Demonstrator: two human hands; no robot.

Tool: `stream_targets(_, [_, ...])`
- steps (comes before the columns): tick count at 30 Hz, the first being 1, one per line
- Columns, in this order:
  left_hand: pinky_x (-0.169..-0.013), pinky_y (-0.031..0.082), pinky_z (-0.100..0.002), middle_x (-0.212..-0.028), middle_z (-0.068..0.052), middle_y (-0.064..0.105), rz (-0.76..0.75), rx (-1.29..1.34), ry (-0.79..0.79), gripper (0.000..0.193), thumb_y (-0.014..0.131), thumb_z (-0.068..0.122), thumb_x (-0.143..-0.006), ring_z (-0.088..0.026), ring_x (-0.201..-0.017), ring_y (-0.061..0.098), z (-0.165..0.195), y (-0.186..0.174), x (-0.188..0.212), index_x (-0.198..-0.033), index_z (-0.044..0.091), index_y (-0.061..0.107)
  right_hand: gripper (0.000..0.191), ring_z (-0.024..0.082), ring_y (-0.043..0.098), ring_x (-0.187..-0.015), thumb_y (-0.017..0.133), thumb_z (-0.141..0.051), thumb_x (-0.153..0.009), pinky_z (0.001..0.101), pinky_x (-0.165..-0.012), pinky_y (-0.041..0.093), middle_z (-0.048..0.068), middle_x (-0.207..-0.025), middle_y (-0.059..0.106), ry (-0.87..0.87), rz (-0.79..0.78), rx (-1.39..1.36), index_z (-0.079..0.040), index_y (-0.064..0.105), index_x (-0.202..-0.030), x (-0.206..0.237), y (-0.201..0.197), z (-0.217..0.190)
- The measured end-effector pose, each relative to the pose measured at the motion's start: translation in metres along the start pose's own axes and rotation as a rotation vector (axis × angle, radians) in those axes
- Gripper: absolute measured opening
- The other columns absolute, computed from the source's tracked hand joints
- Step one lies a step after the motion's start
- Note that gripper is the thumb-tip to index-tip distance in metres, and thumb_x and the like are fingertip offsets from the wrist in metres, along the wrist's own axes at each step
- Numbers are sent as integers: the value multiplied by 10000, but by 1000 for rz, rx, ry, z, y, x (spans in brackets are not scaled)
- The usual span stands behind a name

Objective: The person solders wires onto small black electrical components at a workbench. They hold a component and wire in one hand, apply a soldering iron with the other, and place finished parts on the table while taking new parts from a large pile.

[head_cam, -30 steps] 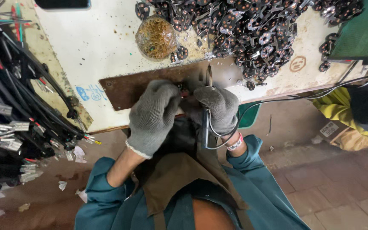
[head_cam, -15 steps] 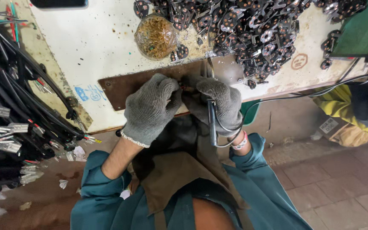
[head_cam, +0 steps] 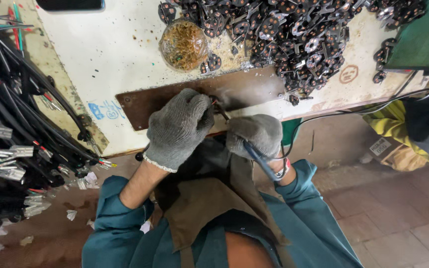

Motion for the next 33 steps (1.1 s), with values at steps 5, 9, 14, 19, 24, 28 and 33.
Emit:
stream_targets(5, [-654, 541, -414, -982, -40, 632, -48, 39, -3, 216, 783, 159, -815, -257, -878, 662, 2, -4, -4, -968, 152, 631, 266, 297, 680, -669, 823, -158, -711, 400, -587, 521, 69, -821, 729, -147, -25, 18, -143, 736, -962, -17, -5, -10])
stream_targets(9, [-616, 516, -423, -969, -38, 631, -77, 70, -12, 199, 785, 174, -814, -259, -885, 670, -1, -1, -3, -956, 150, 648, 314, 314, 669, -652, 847, -142, -698, 407, -566, 495, 77, -762, 686, -75, -78, -79, -91, 742, -989, -16, -3, -9])
stream_targets(14, [-657, 533, -429, -996, -46, 635, 24, 50, 0, 166, 772, 163, -859, -274, -872, 663, 0, -1, 2, -964, 145, 645, 234, 301, 683, -677, 832, -86, -779, 390, -602, 519, 66, -761, 681, -48, -24, -124, -110, 726, -986, -10, -3, -9])
stream_targets(19, [-660, 535, -436, -975, -57, 624, 5, 37, 13, 177, 767, 162, -824, -281, -862, 667, 1, 0, 1, -958, 146, 651, 155, 290, 698, -701, 787, -100, -803, 383, -621, 535, 75, -776, 690, 17, -19, -97, -131, 698, -926, -10, -3, -7])
stream_targets(24, [-632, 518, -438, -971, -52, 626, -42, 52, -36, 195, 782, 183, -810, -278, -856, 665, -3, 0, -2, -954, 151, 654, 241, 292, 676, -693, 823, -207, -785, 397, -589, 518, 88, -864, 735, -268, -123, 38, -88, 749, -981, -9, -3, -7])
stream_targets(28, [-647, 530, -427, -996, -56, 626, -49, 64, -3, 214, 782, 192, -825, -277, -863, 665, -2, -1, -4, -989, 144, 653, 258, 281, 697, -743, 829, -238, -770, 394, -633, 533, 60, -899, 732, -138, -142, 44, -135, 756, -995, -4, 4, 10])
stream_targets(33, [-659, 540, -413, -1019, -50, 636, 16, 55, 24, 208, 784, 184, -843, -265, -871, 664, 0, -6, -7, -1007, 150, 660, 304, 305, 687, -680, 844, -284, -693, 415, -601, 529, 56, -796, 713, -137, -261, -9, -141, 771, -951, 10, 13, 16])
Point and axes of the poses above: each hand's wrist, its own x-axis away from the middle knuckle, its own y-axis out of the palm, z = x × y, the point moved 5 cm from there along -x, towards the middle knuckle
